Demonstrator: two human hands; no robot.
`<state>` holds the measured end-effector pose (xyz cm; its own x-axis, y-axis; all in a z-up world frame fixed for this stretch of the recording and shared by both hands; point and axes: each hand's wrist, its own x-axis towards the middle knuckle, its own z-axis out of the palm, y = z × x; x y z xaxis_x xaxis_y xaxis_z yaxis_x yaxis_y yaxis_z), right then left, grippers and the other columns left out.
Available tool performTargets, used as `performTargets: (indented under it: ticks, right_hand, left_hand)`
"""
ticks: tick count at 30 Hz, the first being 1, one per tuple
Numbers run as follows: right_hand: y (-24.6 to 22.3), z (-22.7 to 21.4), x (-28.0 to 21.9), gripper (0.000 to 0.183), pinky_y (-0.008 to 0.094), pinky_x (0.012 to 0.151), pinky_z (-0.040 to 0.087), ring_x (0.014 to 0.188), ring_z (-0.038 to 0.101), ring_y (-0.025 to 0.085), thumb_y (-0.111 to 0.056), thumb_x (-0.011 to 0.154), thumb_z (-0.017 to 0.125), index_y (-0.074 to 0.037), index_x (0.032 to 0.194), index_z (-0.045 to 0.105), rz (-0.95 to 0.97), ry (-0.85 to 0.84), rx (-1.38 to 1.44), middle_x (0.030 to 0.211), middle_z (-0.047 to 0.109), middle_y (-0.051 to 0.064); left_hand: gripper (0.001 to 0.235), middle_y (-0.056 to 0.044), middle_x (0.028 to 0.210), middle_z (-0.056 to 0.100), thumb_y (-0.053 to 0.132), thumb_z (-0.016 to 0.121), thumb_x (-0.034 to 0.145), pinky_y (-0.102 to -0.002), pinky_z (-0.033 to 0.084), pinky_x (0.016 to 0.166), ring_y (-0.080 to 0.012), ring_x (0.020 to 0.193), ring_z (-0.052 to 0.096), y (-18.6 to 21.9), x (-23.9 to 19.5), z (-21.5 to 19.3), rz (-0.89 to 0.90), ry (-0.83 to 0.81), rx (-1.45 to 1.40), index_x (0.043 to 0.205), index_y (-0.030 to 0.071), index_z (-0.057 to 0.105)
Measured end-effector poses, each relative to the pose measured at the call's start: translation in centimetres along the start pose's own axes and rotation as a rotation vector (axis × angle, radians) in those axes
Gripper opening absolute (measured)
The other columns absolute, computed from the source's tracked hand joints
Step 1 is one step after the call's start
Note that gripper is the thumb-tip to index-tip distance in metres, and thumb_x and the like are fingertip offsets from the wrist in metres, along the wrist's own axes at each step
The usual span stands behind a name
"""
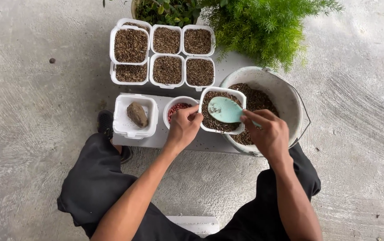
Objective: The person scoops soil from a white bucket using a light blue plastic scoop and fills several small white square containers arranged on a tray. The person occasionally uses their hand to adjust the soil or move a rock within the containers.
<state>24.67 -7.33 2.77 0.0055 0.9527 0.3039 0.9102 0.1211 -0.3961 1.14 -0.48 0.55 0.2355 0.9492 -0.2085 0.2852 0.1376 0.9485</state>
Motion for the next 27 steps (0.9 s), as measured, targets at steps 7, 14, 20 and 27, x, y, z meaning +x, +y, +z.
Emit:
performTargets:
  ticks: [7,14,20,27]
  right_hand:
    - [-0.5,-0.4,0.8,0.011,0.040,0.061,0.057,0.074,0.073,0.033,-0.012,0.094,0.080,-0.016,0.103,0.084,0.001,0.172,0.051,0.086,0.076,0.012]
    - [-0.3,-0.9,0.8,0.011,0.040,0.061,0.057,0.072,0.073,0.032,-0.021,0.091,0.083,-0.023,0.101,0.084,0.011,0.131,-0.057,0.085,0.077,0.006]
    - [6.0,-3.5,-1.4,0.019,0.050,0.077,0.055,0.084,0.070,0.043,-0.026,0.103,0.080,-0.012,0.115,0.081,0.310,0.178,-0.070,0.091,0.075,0.015]
    - [9.9,-0.6,-0.1,0.029,0.052,0.080,0.058,0.087,0.074,0.043,-0.042,0.093,0.068,-0.019,0.101,0.084,0.761,-0.350,-0.429,0.083,0.077,0.019]
  left_hand:
    - [0.040,-0.012,0.067,0.069,0.015,0.059,0.087,-0.032,0.057,0.062,-0.0199,0.067,0.069,-1.1,0.4,0.7,0.018,0.007,-0.004,0.118,-0.006,0.071]
    - [0.041,-0.013,0.067,0.071,0.012,0.058,0.085,-0.028,0.056,0.056,-0.0168,0.056,0.069,-1.1,0.5,0.6,0.053,0.017,-0.008,0.121,-0.006,0.068]
    - [0.040,-0.015,0.068,0.072,0.009,0.059,0.085,-0.030,0.053,0.053,-0.0191,0.056,0.068,-3.3,1.4,1.5,0.067,0.012,-0.011,0.119,-0.010,0.068]
    - [0.042,-0.015,0.070,0.072,0.007,0.059,0.084,-0.030,0.058,0.051,-0.0196,0.054,0.070,-1.8,1.1,0.7,0.009,-0.008,-0.025,0.122,-0.009,0.067]
